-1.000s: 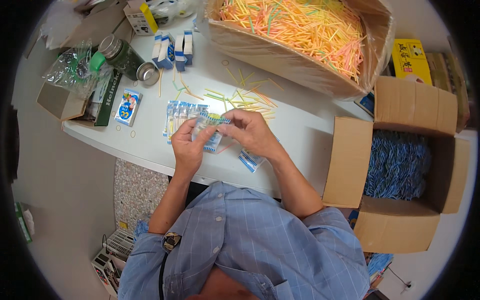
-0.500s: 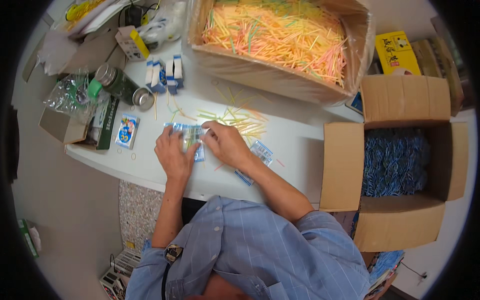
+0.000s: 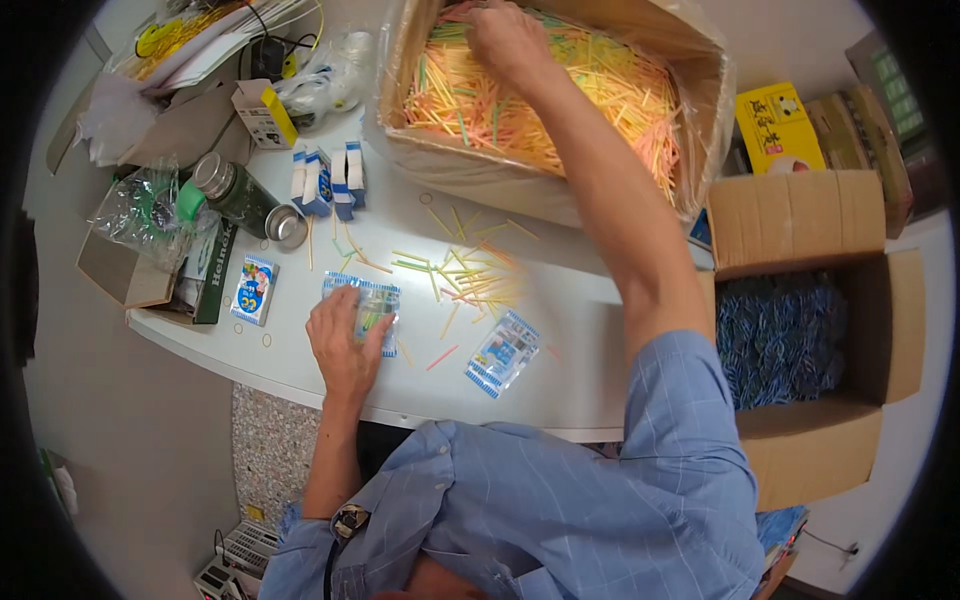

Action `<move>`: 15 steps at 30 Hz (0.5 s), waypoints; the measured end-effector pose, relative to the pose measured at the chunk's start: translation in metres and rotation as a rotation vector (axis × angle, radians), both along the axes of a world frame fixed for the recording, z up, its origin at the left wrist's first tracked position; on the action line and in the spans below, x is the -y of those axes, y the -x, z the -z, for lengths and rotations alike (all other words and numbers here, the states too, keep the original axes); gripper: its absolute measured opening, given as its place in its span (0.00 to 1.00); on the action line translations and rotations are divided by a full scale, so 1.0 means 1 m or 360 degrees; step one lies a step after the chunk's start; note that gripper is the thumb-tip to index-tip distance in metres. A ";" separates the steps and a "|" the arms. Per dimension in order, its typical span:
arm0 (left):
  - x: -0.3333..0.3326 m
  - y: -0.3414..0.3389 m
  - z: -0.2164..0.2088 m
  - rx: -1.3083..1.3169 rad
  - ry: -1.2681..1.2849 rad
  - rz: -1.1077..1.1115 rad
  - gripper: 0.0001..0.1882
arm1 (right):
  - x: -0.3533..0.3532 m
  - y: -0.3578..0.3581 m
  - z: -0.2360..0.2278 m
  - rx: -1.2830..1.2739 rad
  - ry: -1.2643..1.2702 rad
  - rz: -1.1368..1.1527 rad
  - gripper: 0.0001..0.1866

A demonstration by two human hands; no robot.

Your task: Packing small wooden sticks into blue plastic packets and organizing them into boxes.

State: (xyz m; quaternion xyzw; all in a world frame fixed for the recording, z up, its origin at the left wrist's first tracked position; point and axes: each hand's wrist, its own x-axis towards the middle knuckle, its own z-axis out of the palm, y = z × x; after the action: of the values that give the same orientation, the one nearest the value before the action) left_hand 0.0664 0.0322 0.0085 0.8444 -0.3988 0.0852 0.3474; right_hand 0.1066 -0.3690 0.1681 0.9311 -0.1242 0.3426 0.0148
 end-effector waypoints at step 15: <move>0.003 -0.002 -0.001 -0.0171 0.0259 0.0105 0.20 | 0.040 -0.089 0.021 -0.1194 0.0746 0.0334 0.19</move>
State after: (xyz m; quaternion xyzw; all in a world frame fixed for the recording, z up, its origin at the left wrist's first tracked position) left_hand 0.0680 0.0294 0.0095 0.8031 -0.3989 0.0606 0.4385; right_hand 0.1960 -0.4088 0.1473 0.9447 -0.1230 -0.0028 0.3039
